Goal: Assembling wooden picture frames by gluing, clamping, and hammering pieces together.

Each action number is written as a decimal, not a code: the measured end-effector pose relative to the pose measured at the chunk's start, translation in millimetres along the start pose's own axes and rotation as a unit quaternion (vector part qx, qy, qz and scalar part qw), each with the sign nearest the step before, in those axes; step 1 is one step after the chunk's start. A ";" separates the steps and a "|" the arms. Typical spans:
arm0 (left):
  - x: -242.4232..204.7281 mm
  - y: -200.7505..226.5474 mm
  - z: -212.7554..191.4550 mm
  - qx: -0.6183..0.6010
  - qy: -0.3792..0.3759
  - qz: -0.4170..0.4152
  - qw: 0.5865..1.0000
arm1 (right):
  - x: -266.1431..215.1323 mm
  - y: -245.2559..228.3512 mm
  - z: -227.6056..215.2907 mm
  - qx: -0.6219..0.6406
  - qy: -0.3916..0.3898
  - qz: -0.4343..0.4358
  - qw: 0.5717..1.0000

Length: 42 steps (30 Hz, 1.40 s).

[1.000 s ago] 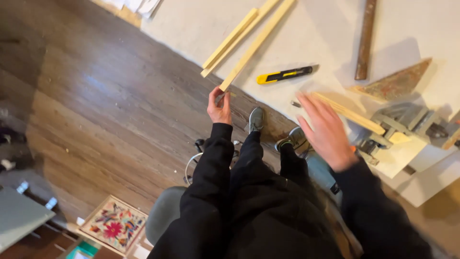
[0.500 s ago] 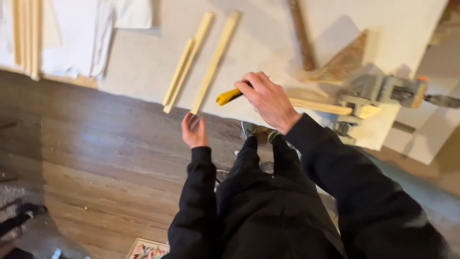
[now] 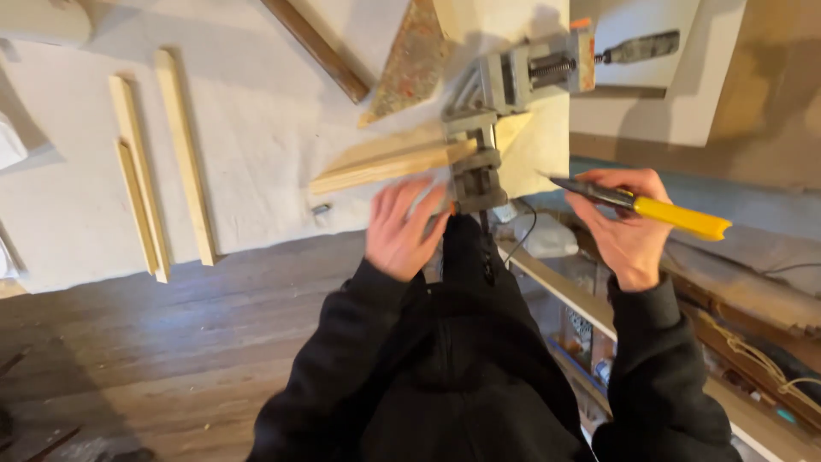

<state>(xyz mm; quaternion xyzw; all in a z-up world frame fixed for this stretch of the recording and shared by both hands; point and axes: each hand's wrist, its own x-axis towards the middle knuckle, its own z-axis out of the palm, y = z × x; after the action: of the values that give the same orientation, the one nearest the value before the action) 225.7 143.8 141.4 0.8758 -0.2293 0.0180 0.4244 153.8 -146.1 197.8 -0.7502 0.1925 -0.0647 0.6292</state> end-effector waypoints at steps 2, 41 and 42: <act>35.7 11.6 24.7 0.044 -0.034 0.037 0.998 | 7.0 -1.1 4.7 -0.109 -0.022 -0.075 0.991; 3.8 87.0 44.5 -0.456 -0.129 -0.326 0.818 | -4.0 37.5 32.8 -0.018 -0.084 -0.081 0.993; 16.9 76.9 36.1 -0.456 -0.131 -0.325 0.818 | 1.3 37.1 35.0 -0.018 -0.083 -0.082 0.993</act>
<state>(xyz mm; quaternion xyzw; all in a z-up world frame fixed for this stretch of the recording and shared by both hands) 202.9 69.1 178.6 0.5998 0.0332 -0.3423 0.7224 159.1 -119.4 154.6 -0.7774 0.0792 -0.0502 0.6220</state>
